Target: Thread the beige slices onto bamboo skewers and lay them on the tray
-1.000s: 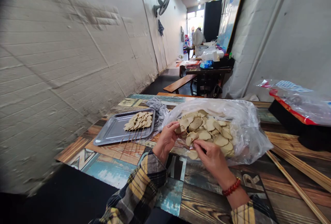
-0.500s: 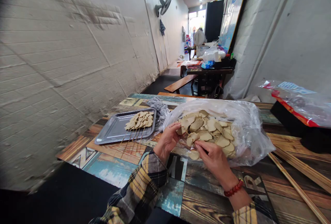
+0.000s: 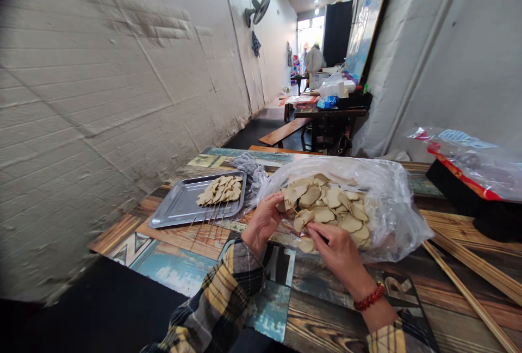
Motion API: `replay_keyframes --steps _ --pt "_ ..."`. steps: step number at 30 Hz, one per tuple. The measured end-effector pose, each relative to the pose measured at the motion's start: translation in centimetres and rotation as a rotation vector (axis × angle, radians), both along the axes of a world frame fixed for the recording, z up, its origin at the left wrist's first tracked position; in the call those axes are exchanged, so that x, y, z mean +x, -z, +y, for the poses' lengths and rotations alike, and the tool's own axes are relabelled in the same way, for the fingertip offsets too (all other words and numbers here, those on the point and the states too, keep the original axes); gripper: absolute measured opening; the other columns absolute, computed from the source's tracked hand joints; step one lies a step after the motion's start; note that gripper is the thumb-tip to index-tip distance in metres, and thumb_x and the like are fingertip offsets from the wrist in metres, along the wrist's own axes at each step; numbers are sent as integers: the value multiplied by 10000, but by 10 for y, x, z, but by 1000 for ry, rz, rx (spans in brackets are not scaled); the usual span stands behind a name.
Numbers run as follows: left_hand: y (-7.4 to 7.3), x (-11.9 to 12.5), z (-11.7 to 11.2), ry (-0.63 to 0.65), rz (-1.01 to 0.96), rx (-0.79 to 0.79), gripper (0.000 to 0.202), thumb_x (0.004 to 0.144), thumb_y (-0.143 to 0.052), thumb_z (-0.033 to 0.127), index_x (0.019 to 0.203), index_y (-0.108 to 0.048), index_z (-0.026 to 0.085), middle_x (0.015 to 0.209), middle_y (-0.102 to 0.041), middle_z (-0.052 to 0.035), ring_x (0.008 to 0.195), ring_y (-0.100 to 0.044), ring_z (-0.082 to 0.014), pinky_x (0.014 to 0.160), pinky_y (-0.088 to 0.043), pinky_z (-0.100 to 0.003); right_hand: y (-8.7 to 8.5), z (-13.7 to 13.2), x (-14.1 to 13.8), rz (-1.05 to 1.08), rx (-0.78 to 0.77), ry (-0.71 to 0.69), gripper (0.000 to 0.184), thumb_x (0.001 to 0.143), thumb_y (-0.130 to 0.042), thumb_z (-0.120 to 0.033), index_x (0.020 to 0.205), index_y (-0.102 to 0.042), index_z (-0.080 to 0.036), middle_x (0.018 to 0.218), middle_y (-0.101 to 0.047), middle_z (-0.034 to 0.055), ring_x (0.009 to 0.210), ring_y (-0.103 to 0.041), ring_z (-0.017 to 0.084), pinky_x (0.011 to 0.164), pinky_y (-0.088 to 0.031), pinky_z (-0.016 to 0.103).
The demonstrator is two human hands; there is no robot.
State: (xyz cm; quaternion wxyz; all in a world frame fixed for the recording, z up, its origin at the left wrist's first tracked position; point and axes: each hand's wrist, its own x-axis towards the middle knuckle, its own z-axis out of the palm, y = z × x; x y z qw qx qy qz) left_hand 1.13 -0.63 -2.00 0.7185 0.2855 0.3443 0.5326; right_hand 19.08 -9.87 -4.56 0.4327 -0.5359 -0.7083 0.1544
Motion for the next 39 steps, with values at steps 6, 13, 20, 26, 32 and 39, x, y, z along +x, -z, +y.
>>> replay_keyframes --steps 6,13,20,26,32,39 --pt "2 2 -2 22 15 1 337 530 -886 286 729 -648 154 701 -629 7 629 -571 -128 528 -423 -250 0 0 0 5 1 12 413 985 -495 -434 962 -822 -183 793 -805 89 626 -729 219 657 -599 318" --pt "0 4 -4 6 73 36 384 505 -915 342 701 -640 160 633 -591 28 567 -528 -107 539 -410 -252 -6 -1 -3 22 -60 43 401 965 -504 -423 939 -820 -178 663 -751 70 590 -695 221 653 -578 326" --pt "-4 3 -5 -44 151 121 348 536 -897 365 698 -671 155 608 -579 30 560 -488 -91 550 -369 -233 -6 -1 -4 70 -84 55 374 952 -516 -402 927 -812 -173 660 -743 57 585 -683 209 618 -547 296" --pt "-6 3 -7 -79 249 225 273 594 -861 319 729 -693 152 663 -629 12 611 -514 -93 603 -383 -219 -11 -2 -4 62 -97 28 370 961 -504 -390 899 -806 -185 684 -746 50 625 -693 211 644 -541 294" --pt "-5 4 -6 -124 363 329 171 636 -810 248 718 -692 156 685 -649 0 643 -541 -109 629 -398 -221 -15 -3 -6 84 -118 43 389 952 -499 -431 874 -790 -185 574 -683 22 530 -642 195 579 -521 289" --pt "-1 5 -3 -140 405 334 163 638 -804 223 685 -661 162 660 -629 7 611 -531 -103 599 -392 -210 -16 -2 -6 82 -128 49 382 943 -492 -444 811 -762 -209 538 -646 4 513 -619 187 580 -496 288"
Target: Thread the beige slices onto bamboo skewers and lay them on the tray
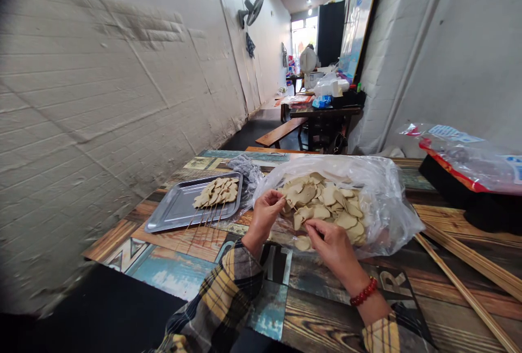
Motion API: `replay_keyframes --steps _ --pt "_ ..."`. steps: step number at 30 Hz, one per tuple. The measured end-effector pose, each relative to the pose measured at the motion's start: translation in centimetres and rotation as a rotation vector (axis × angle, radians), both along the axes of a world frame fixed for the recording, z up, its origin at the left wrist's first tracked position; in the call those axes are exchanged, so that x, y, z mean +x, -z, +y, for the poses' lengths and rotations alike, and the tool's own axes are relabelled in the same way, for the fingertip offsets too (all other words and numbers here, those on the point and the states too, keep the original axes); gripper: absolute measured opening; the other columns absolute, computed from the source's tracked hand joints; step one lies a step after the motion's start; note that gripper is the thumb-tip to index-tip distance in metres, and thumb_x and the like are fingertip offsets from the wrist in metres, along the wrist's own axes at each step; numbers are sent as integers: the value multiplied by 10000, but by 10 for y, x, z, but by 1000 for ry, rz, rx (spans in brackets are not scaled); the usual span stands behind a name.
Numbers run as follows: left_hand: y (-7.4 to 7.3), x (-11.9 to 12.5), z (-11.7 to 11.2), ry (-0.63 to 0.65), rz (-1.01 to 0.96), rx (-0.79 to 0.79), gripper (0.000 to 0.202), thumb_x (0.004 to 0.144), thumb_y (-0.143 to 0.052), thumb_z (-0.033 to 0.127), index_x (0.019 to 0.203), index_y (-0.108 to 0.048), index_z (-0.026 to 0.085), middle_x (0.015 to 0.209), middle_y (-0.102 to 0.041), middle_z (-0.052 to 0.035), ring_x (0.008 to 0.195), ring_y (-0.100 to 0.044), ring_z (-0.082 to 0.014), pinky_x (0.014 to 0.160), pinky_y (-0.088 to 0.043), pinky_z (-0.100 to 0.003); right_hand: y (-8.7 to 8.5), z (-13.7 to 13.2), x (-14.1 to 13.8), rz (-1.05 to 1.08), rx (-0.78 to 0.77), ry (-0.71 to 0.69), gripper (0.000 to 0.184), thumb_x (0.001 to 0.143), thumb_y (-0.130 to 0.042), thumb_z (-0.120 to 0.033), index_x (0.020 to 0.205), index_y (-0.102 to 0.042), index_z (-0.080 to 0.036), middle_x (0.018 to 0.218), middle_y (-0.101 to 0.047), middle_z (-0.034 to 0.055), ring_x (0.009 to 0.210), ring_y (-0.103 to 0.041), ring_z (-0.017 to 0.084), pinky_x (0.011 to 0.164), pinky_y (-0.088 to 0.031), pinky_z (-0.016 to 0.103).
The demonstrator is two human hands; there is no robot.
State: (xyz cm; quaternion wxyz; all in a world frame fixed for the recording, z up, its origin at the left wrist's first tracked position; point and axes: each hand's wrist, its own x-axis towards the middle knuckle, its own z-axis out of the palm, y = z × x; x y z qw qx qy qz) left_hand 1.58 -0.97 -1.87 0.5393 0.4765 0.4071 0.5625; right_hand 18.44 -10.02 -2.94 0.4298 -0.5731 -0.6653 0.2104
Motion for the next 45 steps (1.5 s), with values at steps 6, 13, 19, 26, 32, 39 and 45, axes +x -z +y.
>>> replay_keyframes --steps 6,13,19,26,32,39,45 --pt "-4 1 -3 64 33 -1 174 636 -825 210 674 -666 149 656 -619 7 603 -523 -95 597 -392 -212 6 3 1 49 -52 -14 406 948 -486 -483 783 -732 -206 509 -595 -15 498 -578 165 538 -437 267" --pt "-9 3 -9 180 -131 -125 353 579 -919 344 758 -689 145 710 -619 16 631 -528 -84 593 -407 -205 8 5 1 325 -184 -52 408 923 -541 -541 820 -696 -178 525 -560 -31 447 -464 120 440 -339 236" --pt "-11 3 -12 357 -252 -295 514 499 -965 434 835 -719 132 762 -656 -10 645 -575 -101 612 -460 -234 0 3 -3 402 -232 -67 453 872 -586 -611 772 -676 -179 511 -541 -41 421 -428 101 424 -331 228" --pt "-10 3 -12 318 -236 -280 472 459 -977 407 725 -708 124 686 -644 -4 591 -555 -91 587 -438 -224 2 2 -4 325 -241 -86 407 892 -576 -552 836 -713 -173 534 -580 -33 419 -459 108 444 -354 236" --pt "-13 2 -10 248 -254 -267 490 461 -968 426 771 -716 141 717 -654 2 619 -557 -96 608 -463 -223 0 1 -4 201 -152 -49 394 899 -559 -516 831 -739 -172 522 -592 -16 465 -520 142 470 -379 255" --pt "-14 -1 -10 290 -189 -234 507 480 -948 486 657 -628 134 618 -547 35 545 -471 -66 535 -404 -200 4 1 -4 376 -220 -112 421 904 -565 -549 873 -723 -159 523 -541 -32 462 -451 121 447 -334 248" --pt "-16 -2 -11 314 -143 -221 509 516 -928 519 673 -642 128 641 -563 22 560 -493 -74 551 -423 -203 5 2 -5 431 -254 -92 460 868 -607 -597 849 -721 -152 514 -515 -41 453 -396 103 438 -282 243"
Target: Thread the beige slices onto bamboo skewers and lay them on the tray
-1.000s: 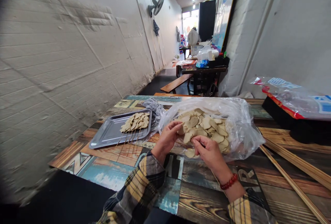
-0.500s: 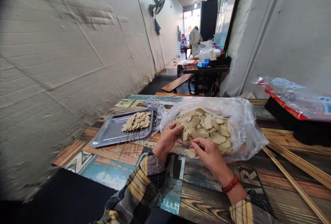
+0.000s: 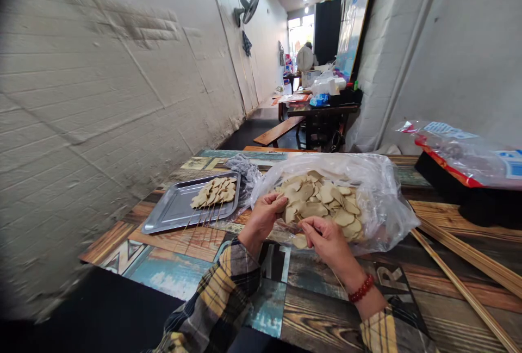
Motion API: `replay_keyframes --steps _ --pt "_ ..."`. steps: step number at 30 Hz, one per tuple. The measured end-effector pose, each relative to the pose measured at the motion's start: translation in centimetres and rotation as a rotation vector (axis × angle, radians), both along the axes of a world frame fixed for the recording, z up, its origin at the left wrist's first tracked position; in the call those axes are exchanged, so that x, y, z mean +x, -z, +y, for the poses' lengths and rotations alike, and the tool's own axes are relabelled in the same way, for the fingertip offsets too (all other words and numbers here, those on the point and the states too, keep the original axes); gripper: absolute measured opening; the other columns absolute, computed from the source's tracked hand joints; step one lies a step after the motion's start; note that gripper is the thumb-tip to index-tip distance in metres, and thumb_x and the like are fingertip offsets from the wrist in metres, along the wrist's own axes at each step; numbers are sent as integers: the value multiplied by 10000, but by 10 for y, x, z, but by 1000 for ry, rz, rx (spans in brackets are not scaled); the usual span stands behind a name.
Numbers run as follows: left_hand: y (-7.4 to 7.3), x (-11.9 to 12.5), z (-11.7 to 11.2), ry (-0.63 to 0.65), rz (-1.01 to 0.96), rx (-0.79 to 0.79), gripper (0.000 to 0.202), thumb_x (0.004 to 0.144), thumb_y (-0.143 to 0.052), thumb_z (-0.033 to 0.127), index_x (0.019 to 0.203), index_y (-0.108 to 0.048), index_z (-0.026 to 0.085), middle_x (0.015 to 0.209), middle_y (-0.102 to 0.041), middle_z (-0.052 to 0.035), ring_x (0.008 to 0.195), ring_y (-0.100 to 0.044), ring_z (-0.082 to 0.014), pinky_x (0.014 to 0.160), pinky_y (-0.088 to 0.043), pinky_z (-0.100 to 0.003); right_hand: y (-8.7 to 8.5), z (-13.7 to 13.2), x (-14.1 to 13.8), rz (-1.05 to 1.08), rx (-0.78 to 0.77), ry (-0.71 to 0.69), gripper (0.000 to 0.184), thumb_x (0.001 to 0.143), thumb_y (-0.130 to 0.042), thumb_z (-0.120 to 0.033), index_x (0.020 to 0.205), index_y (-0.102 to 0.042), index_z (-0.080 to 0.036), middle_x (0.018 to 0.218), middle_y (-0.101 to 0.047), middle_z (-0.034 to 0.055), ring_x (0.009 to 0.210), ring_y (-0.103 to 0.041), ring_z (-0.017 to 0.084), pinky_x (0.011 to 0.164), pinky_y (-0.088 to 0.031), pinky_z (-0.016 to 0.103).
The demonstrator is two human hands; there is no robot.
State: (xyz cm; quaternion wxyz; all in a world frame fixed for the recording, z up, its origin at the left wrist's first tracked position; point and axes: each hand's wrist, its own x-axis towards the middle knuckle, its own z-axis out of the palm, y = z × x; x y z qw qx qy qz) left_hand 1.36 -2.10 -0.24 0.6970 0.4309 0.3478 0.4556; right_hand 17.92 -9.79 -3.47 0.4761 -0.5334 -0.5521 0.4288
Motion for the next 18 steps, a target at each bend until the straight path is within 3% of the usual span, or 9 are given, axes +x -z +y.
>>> replay_keyframes --steps 11,18 --pt "3 3 -2 32 4 2 533 514 -926 548 708 -672 121 657 -585 11 565 -506 -77 560 -431 -215 -4 0 -2 23 -11 21 450 839 -626 -605 785 -699 -164 498 -501 -49 440 -372 95 448 -267 248" --pt "11 3 4 -86 34 -21 600 504 -896 624 772 -690 128 685 -574 5 575 -490 -88 529 -395 -223 -1 1 -2 -6 -16 22 451 837 -619 -605 802 -713 -166 494 -524 -39 429 -379 98 429 -265 239"
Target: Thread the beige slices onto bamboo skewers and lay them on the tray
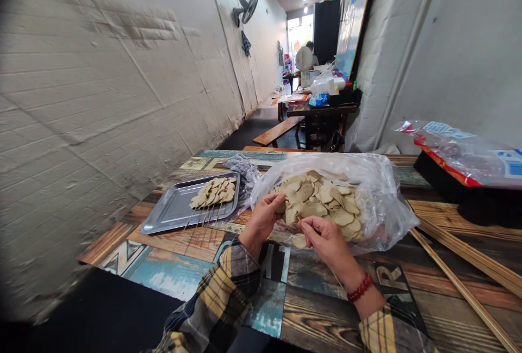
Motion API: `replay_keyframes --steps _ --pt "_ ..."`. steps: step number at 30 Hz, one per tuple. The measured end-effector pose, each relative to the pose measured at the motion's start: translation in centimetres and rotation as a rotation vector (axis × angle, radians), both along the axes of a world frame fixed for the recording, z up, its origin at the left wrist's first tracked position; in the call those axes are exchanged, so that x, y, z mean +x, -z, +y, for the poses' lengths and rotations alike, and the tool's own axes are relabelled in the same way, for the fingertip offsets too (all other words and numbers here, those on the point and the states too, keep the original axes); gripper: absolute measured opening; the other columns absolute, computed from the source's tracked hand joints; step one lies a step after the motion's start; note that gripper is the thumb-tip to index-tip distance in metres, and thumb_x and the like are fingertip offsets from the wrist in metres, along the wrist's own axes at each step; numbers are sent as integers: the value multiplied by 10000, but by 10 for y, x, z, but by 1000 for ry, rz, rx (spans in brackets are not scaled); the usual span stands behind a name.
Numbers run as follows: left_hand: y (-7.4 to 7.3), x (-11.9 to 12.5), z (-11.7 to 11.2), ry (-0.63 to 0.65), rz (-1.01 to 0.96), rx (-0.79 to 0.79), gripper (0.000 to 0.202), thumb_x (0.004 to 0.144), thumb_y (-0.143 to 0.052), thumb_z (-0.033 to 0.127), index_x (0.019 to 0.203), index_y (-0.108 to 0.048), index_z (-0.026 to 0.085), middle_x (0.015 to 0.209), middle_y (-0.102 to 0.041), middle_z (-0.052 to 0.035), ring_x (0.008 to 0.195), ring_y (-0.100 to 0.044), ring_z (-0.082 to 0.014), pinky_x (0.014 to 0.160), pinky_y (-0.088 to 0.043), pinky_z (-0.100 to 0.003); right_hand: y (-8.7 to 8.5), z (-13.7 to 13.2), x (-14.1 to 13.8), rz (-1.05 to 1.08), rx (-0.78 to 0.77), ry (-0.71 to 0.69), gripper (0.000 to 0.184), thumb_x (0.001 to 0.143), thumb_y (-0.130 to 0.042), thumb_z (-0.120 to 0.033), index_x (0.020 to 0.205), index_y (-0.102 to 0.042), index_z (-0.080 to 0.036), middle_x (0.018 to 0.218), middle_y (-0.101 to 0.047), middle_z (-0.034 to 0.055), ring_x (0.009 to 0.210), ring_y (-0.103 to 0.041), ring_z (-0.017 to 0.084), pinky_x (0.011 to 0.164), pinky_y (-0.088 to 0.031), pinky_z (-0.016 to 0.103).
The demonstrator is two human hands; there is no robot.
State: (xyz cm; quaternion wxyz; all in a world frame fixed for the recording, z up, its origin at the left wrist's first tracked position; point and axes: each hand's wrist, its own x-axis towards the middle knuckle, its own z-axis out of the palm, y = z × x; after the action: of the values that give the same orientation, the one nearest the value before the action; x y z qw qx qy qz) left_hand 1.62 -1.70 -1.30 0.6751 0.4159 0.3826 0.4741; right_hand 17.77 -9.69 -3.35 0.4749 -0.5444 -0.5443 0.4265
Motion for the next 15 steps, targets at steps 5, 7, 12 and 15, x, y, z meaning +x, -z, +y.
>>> replay_keyframes --steps 5,7,12,15 --pt "5 1 1 -11 56 61 556 528 -889 604 704 -676 121 622 -536 20 547 -422 -67 526 -321 -218 3 0 0 -16 6 -9 430 856 -602 -580 806 -715 -168 497 -536 -29 424 -375 102 418 -264 241" --pt "6 1 1 5 69 80 544 543 -881 600 683 -670 119 609 -531 20 549 -419 -68 535 -316 -221 2 0 0 -13 4 -8 425 857 -599 -575 800 -709 -168 495 -532 -29 425 -372 104 418 -265 243" --pt "8 3 0 32 97 89 548 536 -885 597 695 -684 113 627 -558 7 569 -449 -77 550 -325 -222 -3 -1 -1 -7 1 6 418 851 -602 -576 765 -687 -175 494 -523 -32 441 -381 105 435 -273 240" --pt "4 4 -3 39 73 59 546 533 -889 598 698 -675 123 631 -559 12 558 -448 -76 537 -329 -220 -5 -1 -2 25 -8 9 433 829 -619 -603 743 -671 -182 484 -516 -38 432 -370 99 431 -261 238"
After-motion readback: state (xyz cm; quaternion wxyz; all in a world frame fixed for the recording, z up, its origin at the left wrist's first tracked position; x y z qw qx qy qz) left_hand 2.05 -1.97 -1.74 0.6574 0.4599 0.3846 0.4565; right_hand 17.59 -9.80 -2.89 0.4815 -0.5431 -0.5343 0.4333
